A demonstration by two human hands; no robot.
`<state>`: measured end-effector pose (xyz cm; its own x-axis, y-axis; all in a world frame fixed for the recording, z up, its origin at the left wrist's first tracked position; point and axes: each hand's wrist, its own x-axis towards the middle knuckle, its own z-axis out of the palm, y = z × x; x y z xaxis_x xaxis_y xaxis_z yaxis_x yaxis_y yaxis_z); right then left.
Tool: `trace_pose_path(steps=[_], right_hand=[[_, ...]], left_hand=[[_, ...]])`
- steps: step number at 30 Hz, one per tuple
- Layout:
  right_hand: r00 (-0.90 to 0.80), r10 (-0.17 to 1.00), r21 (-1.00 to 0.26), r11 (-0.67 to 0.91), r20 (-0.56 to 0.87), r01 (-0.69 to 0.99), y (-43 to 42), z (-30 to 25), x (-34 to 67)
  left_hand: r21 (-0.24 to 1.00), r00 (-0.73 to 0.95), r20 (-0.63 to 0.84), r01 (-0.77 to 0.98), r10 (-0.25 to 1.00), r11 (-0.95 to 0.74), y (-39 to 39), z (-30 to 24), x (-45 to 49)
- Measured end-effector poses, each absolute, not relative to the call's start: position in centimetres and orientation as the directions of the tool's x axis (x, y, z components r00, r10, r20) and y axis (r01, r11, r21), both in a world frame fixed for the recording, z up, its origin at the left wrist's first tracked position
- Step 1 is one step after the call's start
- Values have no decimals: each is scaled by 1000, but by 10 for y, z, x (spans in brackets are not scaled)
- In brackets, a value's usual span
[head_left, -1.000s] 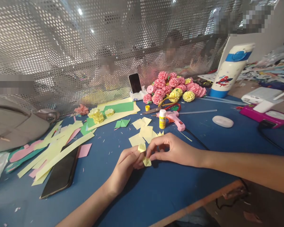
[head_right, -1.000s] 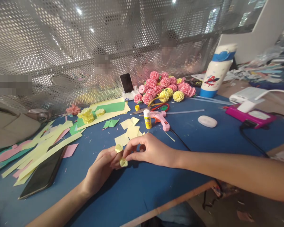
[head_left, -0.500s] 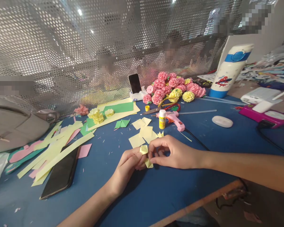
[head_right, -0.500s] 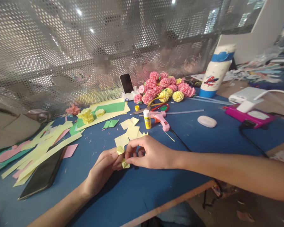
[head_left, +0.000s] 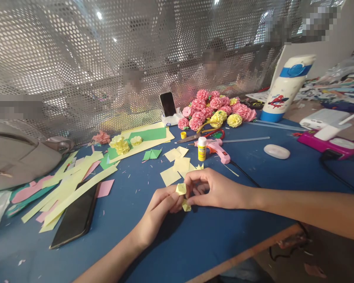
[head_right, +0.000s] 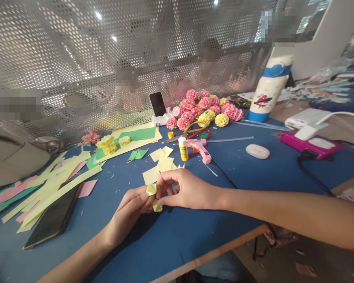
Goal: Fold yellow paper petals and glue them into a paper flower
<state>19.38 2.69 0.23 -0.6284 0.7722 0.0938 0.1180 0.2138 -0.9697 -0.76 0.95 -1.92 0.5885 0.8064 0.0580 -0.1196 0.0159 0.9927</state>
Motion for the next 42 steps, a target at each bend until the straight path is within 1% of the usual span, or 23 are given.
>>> trace_pose_path(steps=[4,8,10,12,14,17,21,25,29,31,34,36,38,42], right_hand=[[-638,764,-980,182,94,74,25,2,193],[-645,753,-983,184,126,23,25,1,196],[-647,746,-974,227,159,23,25,3,198],[-646,735,-952,304,207,40,26,4,199],[-645,718,-926,376,262,41,26,4,199],[-637,704,-908,419,315,15,27,1,197],[-614,717,-911,412,331,-9,26,-1,195],[-589,733,-922,382,340,-57,28,2,196],[-511,802,-950,284,308,-128,35,2,198],[-474,836,-961,239,277,-141,38,2,200],[-475,844,-967,192,250,-168,38,0,200],[-505,828,-966,160,243,-204,37,-1,200],[-543,807,-965,122,232,-231,36,-1,200],[-591,781,-976,110,203,-190,34,1,200]], left_hand=[[990,596,75,-143,799,14,9,-19,-6],[968,567,119,-249,815,31,9,-18,-5],[938,560,125,-336,819,87,8,-16,-5],[890,566,119,-424,816,165,7,-14,-4],[852,574,112,-476,811,219,6,-13,-3],[844,581,114,-485,806,230,5,-13,-1],[863,591,123,-460,797,208,4,-16,0],[911,595,150,-393,790,123,5,-16,-2],[972,582,177,-228,794,-49,10,-15,-8],[980,561,192,-149,805,-130,13,-14,-10],[977,517,201,-39,832,-211,14,-11,-12],[966,490,208,32,847,-256,15,-10,-13],[936,472,246,113,847,-334,14,-9,-14],[804,449,402,243,798,-542,14,-9,-18]])
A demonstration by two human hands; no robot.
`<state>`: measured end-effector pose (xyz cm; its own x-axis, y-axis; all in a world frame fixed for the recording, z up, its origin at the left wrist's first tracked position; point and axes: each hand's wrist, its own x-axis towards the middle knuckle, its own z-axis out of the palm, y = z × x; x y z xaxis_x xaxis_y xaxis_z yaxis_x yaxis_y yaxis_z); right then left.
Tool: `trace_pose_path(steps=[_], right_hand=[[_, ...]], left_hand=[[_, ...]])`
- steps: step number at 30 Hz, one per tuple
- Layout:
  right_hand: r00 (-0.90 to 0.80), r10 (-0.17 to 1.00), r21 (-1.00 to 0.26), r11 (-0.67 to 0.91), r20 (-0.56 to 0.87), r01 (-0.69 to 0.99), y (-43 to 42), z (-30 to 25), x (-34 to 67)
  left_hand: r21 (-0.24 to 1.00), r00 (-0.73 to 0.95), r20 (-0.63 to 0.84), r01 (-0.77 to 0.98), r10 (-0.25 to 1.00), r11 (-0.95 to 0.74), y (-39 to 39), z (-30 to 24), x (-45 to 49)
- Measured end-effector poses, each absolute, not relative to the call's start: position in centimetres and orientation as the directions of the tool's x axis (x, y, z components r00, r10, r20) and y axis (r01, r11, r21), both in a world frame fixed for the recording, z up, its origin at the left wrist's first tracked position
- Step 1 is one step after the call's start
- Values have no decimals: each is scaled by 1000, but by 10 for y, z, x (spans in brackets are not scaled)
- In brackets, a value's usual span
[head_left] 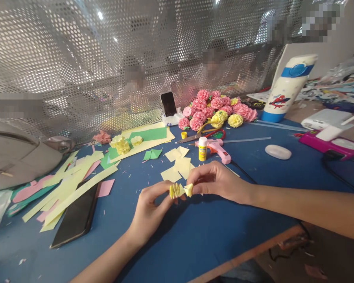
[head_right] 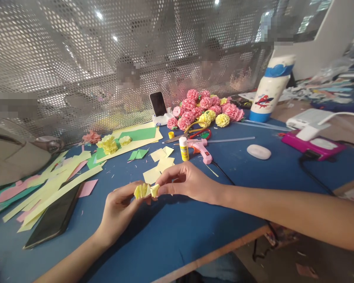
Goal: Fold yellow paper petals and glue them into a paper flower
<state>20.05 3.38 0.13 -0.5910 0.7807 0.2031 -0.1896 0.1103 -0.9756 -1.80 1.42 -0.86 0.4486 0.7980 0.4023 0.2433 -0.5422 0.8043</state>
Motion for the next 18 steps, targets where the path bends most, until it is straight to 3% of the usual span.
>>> trace_pose_path(steps=[6,18], right_hand=[[-616,762,-979,126,200,-161,33,4,200],[-601,787,-990,121,138,-69,32,5,199]], left_hand=[[663,438,562,270,702,-698,17,-12,-23],[493,504,599,381,623,-782,14,-8,-22]])
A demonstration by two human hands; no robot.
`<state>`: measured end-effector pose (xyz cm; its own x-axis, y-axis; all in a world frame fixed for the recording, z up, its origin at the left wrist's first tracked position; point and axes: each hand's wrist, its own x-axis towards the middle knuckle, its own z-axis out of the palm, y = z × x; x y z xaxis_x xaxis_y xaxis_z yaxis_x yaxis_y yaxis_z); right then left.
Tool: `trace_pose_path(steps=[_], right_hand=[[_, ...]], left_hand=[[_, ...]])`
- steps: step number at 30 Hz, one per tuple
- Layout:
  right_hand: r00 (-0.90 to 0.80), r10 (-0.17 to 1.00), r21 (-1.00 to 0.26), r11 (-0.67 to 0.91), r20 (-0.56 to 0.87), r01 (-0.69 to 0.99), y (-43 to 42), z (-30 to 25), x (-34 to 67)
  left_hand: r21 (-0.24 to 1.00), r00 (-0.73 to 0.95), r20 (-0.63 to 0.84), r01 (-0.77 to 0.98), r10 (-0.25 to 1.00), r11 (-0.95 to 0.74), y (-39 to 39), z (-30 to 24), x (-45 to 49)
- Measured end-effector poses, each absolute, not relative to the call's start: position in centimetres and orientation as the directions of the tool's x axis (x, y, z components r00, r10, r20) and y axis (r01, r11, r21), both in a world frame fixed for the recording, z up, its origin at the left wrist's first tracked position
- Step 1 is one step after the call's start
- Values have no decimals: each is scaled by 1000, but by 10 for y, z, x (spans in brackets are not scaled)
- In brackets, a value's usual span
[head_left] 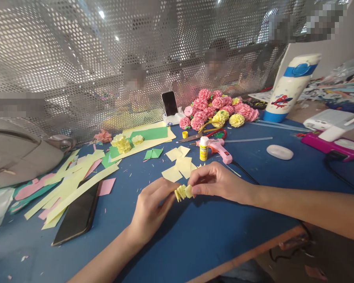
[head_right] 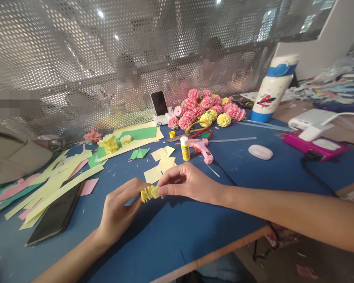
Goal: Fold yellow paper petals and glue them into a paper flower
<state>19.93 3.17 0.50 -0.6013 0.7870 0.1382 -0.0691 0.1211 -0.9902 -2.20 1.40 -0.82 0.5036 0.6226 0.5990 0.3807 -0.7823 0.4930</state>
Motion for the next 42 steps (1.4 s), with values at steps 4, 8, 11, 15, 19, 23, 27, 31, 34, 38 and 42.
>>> trace_pose_path(steps=[4,8,11,15,19,23,27,31,34,38,42], right_hand=[[-594,795,-992,120,124,-46,33,4,199],[-586,800,-992,122,125,-45,33,3,199],[-581,804,-991,116,130,-61,33,4,198],[-580,808,-994,93,105,-50,33,5,197],[-602,797,-998,44,55,-33,34,3,197],[-615,788,-999,38,35,-7,34,3,196],[-582,808,-990,139,94,34,33,3,197],[-590,802,-981,175,95,81,33,0,197],[-592,801,-977,186,88,107,31,-1,196],[-573,814,-967,211,93,142,30,-1,196],[-557,824,-960,232,110,154,30,-3,195]], left_hand=[[393,537,613,429,580,-813,15,-8,-23],[315,565,620,456,544,-832,17,-10,-25],[273,586,621,462,521,-844,18,-12,-26],[263,605,605,462,517,-847,18,-14,-26],[283,606,601,449,521,-848,17,-15,-24],[307,605,583,454,542,-836,14,-14,-21],[337,635,508,475,582,-813,9,-12,-17],[357,647,431,517,629,-778,5,-11,-11],[397,638,402,525,657,-752,4,-10,-8],[485,611,357,525,707,-699,1,-9,-5],[563,572,319,526,755,-637,-1,-9,-3]])
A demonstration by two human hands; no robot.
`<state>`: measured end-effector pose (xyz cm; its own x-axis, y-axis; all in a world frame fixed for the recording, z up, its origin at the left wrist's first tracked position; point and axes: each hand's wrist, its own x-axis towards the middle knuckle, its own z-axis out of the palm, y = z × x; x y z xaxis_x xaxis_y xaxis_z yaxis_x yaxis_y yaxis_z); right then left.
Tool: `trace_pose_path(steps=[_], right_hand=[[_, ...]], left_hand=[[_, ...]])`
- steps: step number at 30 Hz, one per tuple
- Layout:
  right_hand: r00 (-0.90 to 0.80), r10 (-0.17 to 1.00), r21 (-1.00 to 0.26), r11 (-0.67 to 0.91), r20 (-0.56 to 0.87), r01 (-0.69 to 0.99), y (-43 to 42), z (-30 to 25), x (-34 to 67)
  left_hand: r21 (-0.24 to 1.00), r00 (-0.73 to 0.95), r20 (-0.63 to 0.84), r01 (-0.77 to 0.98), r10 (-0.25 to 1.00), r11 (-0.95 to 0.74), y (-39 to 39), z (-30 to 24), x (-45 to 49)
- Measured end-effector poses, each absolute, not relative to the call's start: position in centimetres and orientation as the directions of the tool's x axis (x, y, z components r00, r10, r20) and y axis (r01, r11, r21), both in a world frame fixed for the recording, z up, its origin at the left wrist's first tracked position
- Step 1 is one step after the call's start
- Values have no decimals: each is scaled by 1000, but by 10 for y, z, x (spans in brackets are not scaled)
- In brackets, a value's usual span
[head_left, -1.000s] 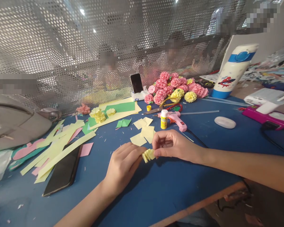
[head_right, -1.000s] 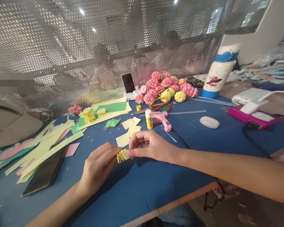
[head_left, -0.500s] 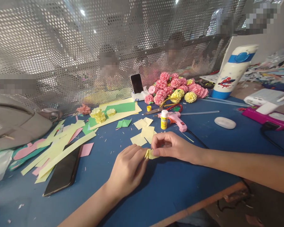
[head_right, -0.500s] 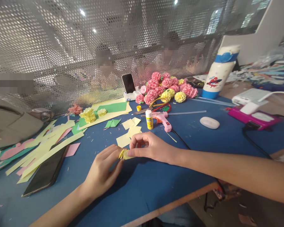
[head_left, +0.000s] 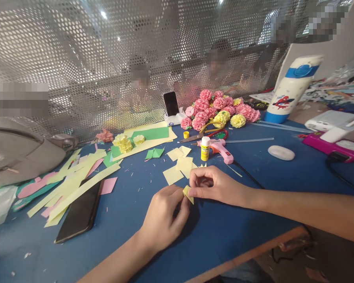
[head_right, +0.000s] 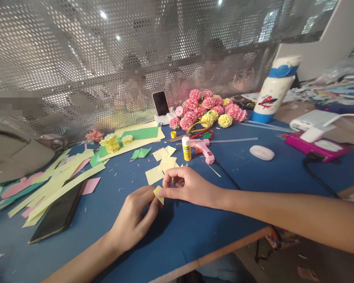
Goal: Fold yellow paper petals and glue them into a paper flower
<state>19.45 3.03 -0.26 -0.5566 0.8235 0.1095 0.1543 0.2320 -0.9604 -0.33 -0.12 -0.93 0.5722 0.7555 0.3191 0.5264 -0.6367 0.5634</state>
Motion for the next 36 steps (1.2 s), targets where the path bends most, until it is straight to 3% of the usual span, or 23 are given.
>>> trace_pose_path(steps=[9,15,24,36], right_hand=[[-534,834,-948,269,140,171,30,0,194],[-559,821,-958,241,117,154,30,2,196],[-469,860,-962,264,204,66,33,-5,196],[-434,862,-959,281,262,-21,28,-8,192]], left_hand=[[776,551,168,437,817,-455,-4,-10,2],[812,614,120,391,780,-433,-3,-9,-1],[860,624,75,355,777,-368,-1,-10,0],[881,604,123,299,788,-367,0,-13,3]])
